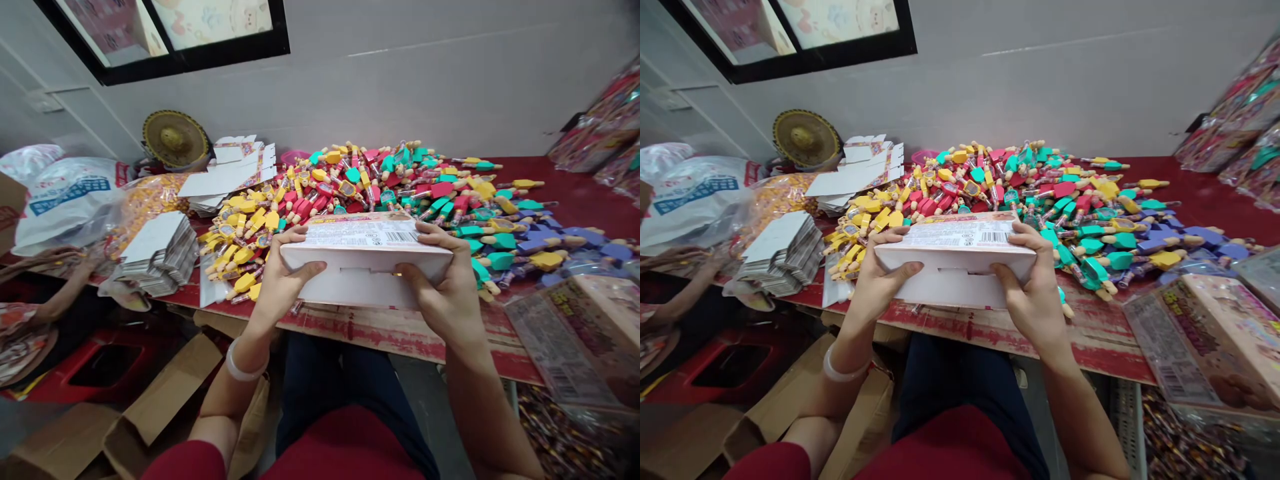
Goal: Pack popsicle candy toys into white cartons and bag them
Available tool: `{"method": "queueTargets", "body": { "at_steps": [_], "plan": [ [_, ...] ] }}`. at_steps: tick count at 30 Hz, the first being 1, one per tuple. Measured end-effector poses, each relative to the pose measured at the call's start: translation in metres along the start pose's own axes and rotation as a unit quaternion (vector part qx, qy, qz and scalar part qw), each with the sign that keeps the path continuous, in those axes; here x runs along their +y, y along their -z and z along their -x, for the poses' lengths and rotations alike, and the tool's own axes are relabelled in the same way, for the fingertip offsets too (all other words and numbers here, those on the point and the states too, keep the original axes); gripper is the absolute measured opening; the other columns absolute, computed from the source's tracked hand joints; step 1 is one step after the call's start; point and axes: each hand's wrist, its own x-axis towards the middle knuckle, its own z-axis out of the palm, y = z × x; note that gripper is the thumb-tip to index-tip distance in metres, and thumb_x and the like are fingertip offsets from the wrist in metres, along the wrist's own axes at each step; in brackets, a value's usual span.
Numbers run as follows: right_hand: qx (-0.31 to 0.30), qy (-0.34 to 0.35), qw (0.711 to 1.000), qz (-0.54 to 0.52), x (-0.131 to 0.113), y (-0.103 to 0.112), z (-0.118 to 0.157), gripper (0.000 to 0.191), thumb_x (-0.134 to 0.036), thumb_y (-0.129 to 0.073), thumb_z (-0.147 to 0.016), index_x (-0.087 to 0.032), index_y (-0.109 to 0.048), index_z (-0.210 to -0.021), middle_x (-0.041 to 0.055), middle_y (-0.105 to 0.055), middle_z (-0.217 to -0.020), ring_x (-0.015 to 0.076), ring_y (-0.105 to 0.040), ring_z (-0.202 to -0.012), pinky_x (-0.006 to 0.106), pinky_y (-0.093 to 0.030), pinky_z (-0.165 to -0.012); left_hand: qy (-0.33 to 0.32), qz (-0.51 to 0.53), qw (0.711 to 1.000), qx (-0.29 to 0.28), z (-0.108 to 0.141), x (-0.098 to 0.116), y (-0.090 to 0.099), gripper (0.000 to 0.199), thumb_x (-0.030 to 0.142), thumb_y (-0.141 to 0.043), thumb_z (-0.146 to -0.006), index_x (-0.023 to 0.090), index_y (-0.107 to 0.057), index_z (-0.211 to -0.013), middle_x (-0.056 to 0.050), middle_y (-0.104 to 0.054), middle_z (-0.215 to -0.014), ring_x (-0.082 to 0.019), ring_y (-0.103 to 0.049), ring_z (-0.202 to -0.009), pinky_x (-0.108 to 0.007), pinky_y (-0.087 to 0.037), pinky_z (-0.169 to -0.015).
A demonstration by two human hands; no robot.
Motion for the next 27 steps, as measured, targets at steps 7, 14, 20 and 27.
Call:
{"method": "queueTargets", "body": {
  "at_steps": [7, 14, 20, 27],
  "plan": [
    [-0.024, -0.004, 1.0, -0.013, -0.009, 0.011, 0.001, 0.044, -0.034, -0.076, -0.085, -0.03, -0.054, -0.123, 0.0072, -0.054, -0.15, 0.0307, -0.045, -0.147, 0.058, -0.032, -0.125, -0.009, 0.0, 1.0, 0.009, 0.004, 0.001, -0.007, 0.052, 0.046, -0.086, -0.076, 0.026, -0.054, -0.111, -0.01, -0.059, -0.14, -0.029, -0.052, -0.139, -0.052, -0.04, -0.119],
    [0.056, -0.036, 0.979, -0.19, 0.024, -0.002, 0.012, 0.035, -0.045, -0.073, -0.088, -0.036, -0.058, -0.118, 0.0014, -0.053, -0.154, 0.0289, -0.046, -0.147, 0.059, -0.038, -0.121, 0.063, 0.147, 0.987, 0.017, 0.013, 0.002, 0.008, 0.069, 0.081, -0.051, -0.086, 0.029, -0.063, -0.129, -0.011, -0.069, -0.128, -0.033, -0.063, -0.127, -0.049, -0.056, -0.106],
    [0.028, -0.318, 0.933, -0.167, 0.13, -0.024, 0.078, 0.06, -0.06, -0.08, -0.072, -0.025, -0.07, -0.12, 0.013, -0.065, -0.141, 0.0329, -0.055, -0.138, 0.053, -0.047, -0.113, 0.079, 0.018, 0.926, -0.369, 0.057, -0.017, -0.068, 0.049, 0.055, -0.048, -0.1, 0.019, -0.075, -0.082, -0.01, -0.074, -0.081, -0.028, -0.074, -0.084, -0.046, -0.061, -0.088],
    [0.1, -0.427, 0.89, -0.123, 0.175, 0.009, 0.147, 0.067, -0.068, -0.072, -0.077, -0.026, -0.067, -0.128, 0.0134, -0.066, -0.139, 0.0333, -0.06, -0.133, 0.055, -0.049, -0.11, 0.122, -0.271, 0.887, -0.354, 0.125, -0.152, -0.173, 0.086, 0.045, -0.096, -0.058, 0.019, -0.067, -0.134, -0.032, -0.046, -0.155, -0.065, -0.029, -0.146, -0.087, -0.016, -0.112]
  ]
}}
